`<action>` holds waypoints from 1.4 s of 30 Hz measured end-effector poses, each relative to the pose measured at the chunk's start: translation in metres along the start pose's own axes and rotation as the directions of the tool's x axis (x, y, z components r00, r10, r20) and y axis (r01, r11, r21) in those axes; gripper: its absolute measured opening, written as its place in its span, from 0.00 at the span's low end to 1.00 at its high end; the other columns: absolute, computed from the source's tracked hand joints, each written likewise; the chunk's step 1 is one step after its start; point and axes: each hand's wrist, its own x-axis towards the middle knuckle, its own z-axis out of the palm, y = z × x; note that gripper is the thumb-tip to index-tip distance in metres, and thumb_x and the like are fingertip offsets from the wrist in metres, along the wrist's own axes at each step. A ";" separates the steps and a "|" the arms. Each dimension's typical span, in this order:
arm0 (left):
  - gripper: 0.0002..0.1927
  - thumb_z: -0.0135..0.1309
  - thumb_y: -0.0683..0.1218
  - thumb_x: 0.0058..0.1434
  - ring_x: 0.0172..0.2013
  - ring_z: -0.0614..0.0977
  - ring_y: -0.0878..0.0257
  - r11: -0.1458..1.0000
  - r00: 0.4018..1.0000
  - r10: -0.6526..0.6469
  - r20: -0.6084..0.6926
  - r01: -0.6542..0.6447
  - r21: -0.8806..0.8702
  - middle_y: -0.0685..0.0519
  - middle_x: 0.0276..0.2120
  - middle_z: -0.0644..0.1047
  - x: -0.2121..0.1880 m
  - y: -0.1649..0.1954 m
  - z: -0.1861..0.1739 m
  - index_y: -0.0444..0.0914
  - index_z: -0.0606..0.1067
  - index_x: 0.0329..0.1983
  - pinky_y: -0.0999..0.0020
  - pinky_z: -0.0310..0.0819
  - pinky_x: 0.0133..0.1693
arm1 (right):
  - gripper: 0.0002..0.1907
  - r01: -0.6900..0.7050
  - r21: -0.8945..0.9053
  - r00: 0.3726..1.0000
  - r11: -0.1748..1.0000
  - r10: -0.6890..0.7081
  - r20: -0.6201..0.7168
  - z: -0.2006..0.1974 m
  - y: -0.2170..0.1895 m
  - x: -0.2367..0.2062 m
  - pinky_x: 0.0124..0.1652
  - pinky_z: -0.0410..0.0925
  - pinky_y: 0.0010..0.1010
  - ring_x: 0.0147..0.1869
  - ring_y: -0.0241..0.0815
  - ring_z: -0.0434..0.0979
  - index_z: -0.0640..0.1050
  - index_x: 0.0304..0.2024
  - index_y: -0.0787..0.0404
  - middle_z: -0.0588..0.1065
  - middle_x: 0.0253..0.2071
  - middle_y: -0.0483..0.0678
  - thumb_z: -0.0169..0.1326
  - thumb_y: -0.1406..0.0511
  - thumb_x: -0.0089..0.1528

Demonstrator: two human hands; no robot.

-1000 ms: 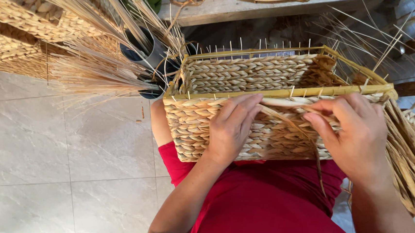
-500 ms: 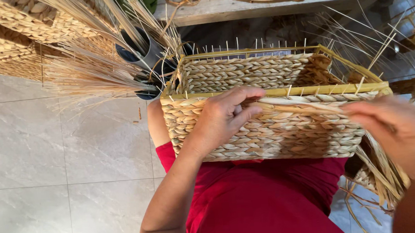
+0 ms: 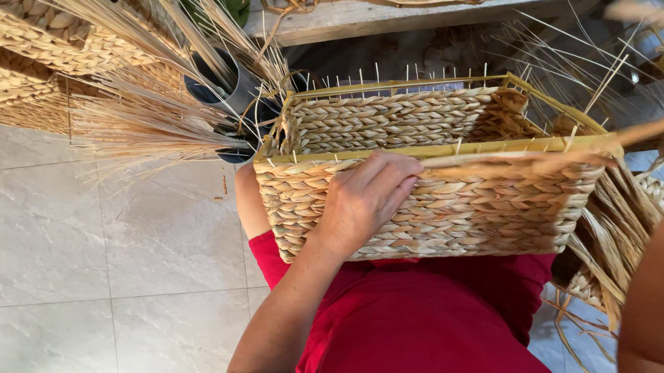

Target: The person sits with a woven water-hyacinth basket on their lap and binds its rim, wrapping a long palm-leaf strip around the edge and tucking it into the weave. They pull the strip tight, work it along the rim, and press the woven strands into place by hand.

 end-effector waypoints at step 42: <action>0.14 0.66 0.38 0.56 0.42 0.84 0.60 0.981 0.982 0.190 0.013 -0.191 0.034 0.55 0.46 0.79 -0.015 -0.020 0.002 0.40 0.78 0.45 0.66 0.81 0.44 | 0.13 0.330 0.006 0.831 0.944 -0.294 0.472 0.079 -0.091 -0.027 0.34 0.69 0.37 0.37 0.48 0.77 0.80 0.44 0.63 0.72 0.36 0.50 0.63 0.72 0.56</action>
